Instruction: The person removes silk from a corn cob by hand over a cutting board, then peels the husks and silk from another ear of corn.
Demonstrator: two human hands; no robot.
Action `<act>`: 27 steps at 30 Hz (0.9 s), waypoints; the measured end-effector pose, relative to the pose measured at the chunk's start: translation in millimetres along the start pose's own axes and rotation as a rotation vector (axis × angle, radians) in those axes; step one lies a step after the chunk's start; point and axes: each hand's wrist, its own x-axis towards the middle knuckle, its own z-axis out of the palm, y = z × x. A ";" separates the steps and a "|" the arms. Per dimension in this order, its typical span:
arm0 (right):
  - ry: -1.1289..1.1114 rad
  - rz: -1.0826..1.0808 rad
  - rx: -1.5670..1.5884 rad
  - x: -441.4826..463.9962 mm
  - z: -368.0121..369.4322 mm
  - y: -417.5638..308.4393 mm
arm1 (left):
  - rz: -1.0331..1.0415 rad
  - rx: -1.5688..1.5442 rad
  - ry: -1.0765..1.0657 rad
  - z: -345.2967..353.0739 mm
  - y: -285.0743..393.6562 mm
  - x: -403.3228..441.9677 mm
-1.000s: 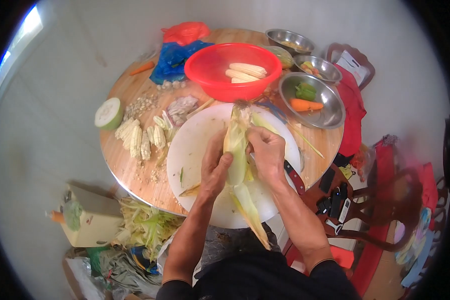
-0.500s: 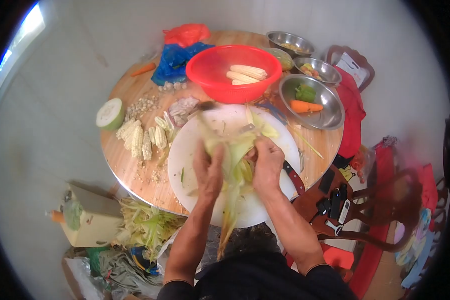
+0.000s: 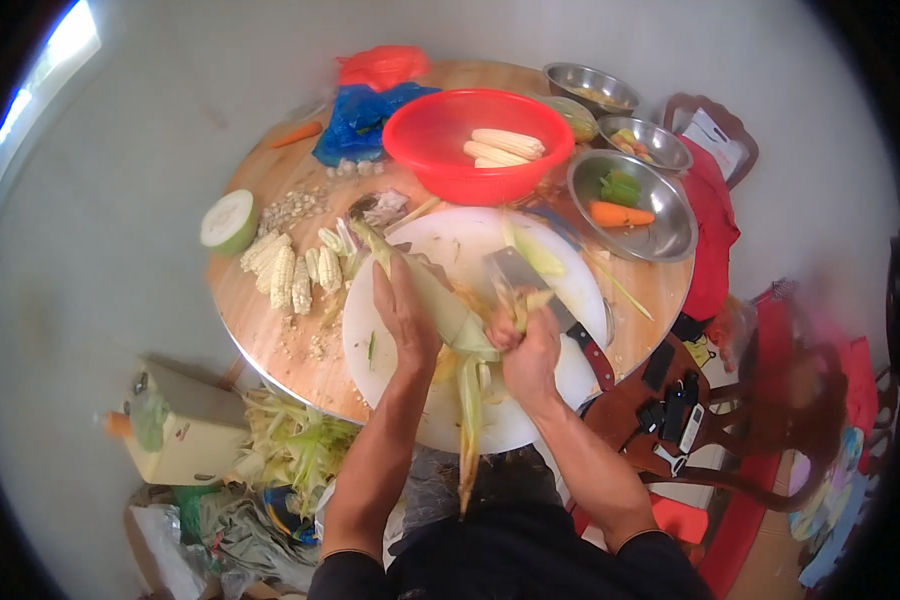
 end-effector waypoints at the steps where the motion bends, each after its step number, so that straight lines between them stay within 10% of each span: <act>1: -0.009 0.004 0.000 -6.9 -7.3 1.4 | -0.048 -0.004 0.028 0.6 3.8 4.1; 11: -0.115 0.000 -0.327 -42.7 -41.2 9.8 | -0.195 -0.186 0.022 -11.9 -2.8 49.9; 16: -0.617 0.050 -0.653 -41.1 -43.9 3.4 | -0.093 -0.133 -0.245 -7.3 13.3 46.9; 27: -0.369 -0.332 -0.896 27.6 15.7 -66.7 | -0.008 0.257 -0.539 -8.5 35.1 -5.0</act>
